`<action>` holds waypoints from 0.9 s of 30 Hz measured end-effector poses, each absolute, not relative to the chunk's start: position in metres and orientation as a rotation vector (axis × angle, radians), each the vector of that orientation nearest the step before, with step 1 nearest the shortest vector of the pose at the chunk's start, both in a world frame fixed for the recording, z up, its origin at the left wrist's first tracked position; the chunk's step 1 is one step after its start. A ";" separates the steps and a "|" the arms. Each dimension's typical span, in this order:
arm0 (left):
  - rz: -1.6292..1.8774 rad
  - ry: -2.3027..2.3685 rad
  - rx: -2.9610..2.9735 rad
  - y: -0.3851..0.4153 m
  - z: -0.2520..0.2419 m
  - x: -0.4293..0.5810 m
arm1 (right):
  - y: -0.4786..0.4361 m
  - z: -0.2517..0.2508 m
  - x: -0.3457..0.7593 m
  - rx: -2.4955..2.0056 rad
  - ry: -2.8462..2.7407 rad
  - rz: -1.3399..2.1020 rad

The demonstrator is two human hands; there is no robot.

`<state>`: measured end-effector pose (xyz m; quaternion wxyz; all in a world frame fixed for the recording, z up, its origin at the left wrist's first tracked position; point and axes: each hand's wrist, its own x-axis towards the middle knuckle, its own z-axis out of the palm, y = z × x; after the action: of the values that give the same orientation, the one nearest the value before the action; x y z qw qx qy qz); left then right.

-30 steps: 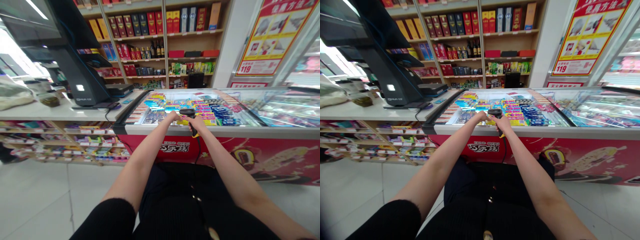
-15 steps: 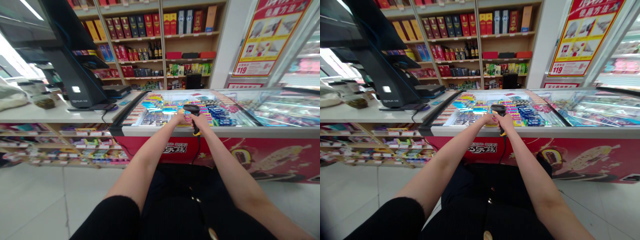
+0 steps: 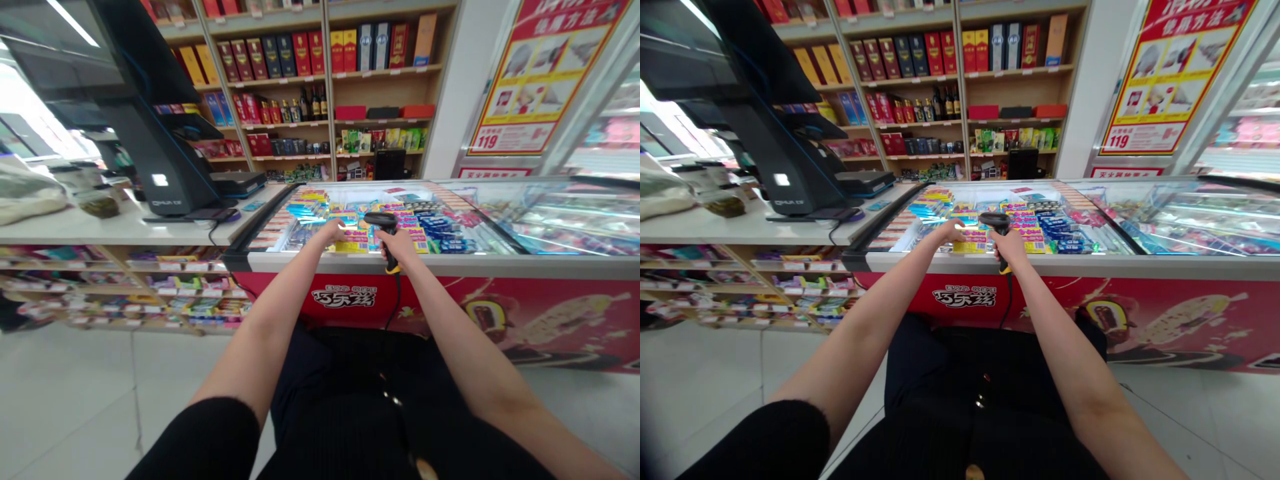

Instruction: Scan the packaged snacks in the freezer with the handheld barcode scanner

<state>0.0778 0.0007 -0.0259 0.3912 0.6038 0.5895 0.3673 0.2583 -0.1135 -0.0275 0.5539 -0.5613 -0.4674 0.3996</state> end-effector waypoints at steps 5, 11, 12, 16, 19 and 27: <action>0.927 1.414 1.207 0.000 -0.026 0.065 | -0.112 -0.029 0.256 -1.339 -1.134 0.960; 1.225 1.313 1.163 0.003 -0.007 0.057 | -0.117 -0.022 0.251 -1.337 -1.187 0.960; 1.255 1.292 1.163 0.003 -0.004 0.056 | -0.118 -0.021 0.251 -1.341 -1.200 0.955; 1.349 1.268 1.142 0.005 0.001 0.054 | -0.120 -0.019 0.249 -1.374 -1.216 0.932; 1.389 1.281 1.124 0.009 -0.002 0.053 | -0.120 -0.019 0.249 -1.382 -1.226 0.927; 1.426 1.307 1.147 0.012 -0.004 0.049 | -0.124 -0.017 0.250 -1.445 -1.245 0.909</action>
<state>0.0490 0.0125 -0.0037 0.4318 0.4600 0.5242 0.5720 0.2497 -0.1235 -0.0175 0.4918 -0.5955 -0.5130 0.3746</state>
